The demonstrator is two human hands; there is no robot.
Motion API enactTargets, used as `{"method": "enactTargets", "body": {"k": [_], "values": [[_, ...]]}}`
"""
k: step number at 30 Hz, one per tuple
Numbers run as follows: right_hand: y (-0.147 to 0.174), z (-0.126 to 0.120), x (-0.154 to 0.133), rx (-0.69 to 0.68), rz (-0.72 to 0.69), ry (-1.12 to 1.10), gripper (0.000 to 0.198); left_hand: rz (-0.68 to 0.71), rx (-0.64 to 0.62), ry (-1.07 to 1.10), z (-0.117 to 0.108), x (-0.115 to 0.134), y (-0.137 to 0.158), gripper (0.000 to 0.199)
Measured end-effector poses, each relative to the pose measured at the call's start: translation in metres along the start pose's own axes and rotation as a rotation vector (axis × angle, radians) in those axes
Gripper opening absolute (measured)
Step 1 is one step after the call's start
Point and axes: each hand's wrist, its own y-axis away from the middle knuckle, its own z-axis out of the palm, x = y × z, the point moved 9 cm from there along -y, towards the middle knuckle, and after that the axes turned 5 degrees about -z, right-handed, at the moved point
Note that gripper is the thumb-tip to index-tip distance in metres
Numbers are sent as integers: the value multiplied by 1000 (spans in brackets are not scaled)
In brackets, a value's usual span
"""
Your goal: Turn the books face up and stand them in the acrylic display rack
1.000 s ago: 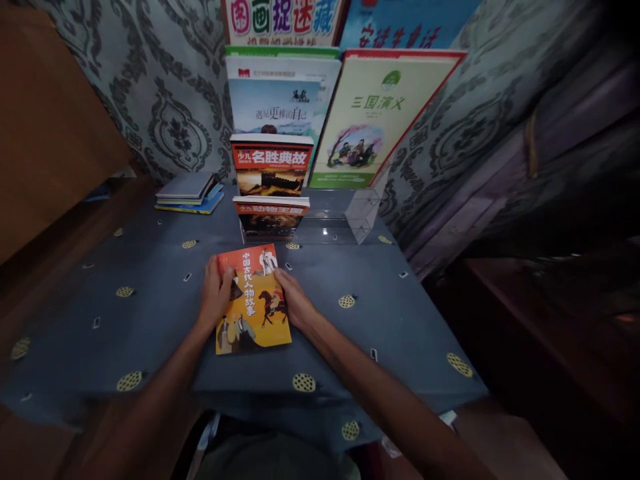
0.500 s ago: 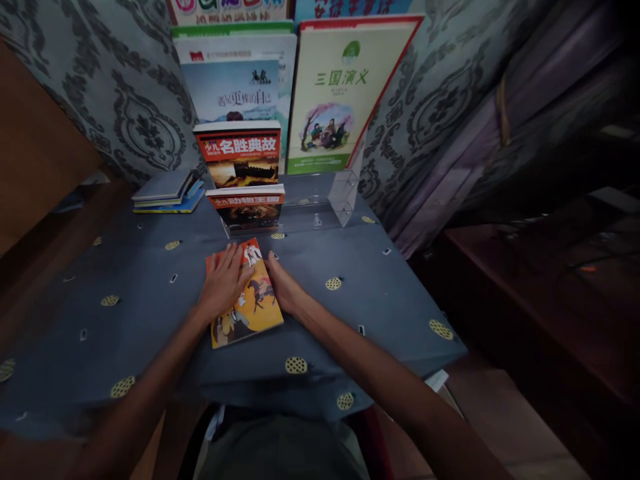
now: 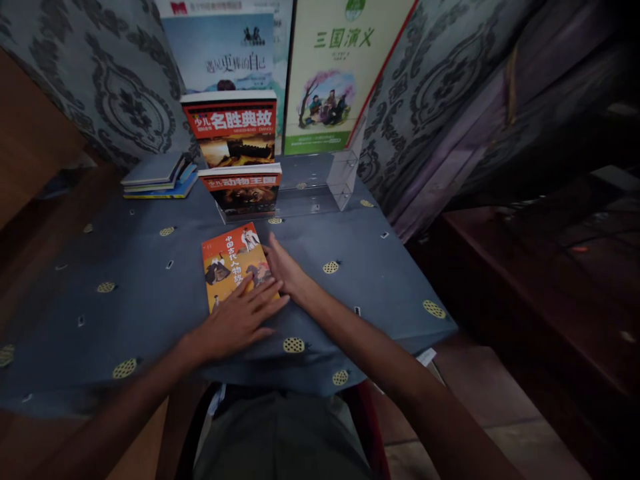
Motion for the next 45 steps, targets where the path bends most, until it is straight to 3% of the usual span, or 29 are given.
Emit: {"method": "enactTargets", "body": {"k": [4, 7, 9, 11, 14, 16, 19, 24, 28, 38, 45], "values": [[3, -2, 1, -9, -25, 9, 19, 105, -16, 53, 3, 25, 25, 48], [5, -3, -3, -15, -90, 10, 17, 27, 119, 202, -12, 17, 38, 49], [7, -3, -5, -12, -113, 17, 17, -225, 349, 307, -31, -16, 47, 49], [8, -1, -6, -1, -134, 28, 17, -575, 623, 446, -44, -62, 65, 50], [11, 1, -8, 23, -170, 60, 21, -980, 883, 829, -30, -115, 86, 52], [13, 3, -10, 36, -198, 82, 26, -1070, 935, 1151, -10, -132, 80, 51], [14, 4, -13, 62, -261, 105, 35, -1061, 955, 1432, 5, -138, 62, 53], [14, 4, -14, 106, -306, 140, 39, -1051, 941, 1658, 16, -129, 44, 56], [14, 4, -11, 101, -281, 142, 43, -1066, 1009, 1778, 21, -125, 42, 51], [14, -3, -14, 129, -275, 194, 39, -990, 1036, 1803, 20, -127, 44, 52], [12, -7, -11, 103, -207, 201, 51, -963, 1037, 1788, 16, -126, 45, 49]]}}
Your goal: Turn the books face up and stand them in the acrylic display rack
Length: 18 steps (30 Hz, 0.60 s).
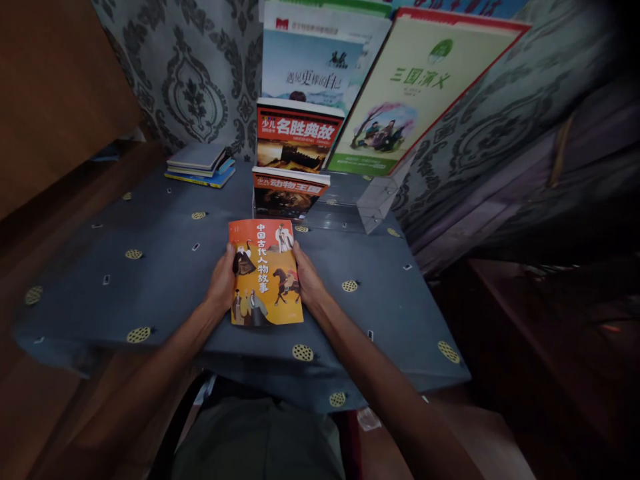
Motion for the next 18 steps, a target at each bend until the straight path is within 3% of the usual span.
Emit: {"method": "enactTargets", "body": {"k": [9, 18], "values": [[16, 31, -1, -186, 134, -91, 64, -70, -145, 82, 20, 0, 10, 55], [19, 38, -7, -222, 122, -172, 57, -115, -76, 38, 14, -2, 8, 51]]}}
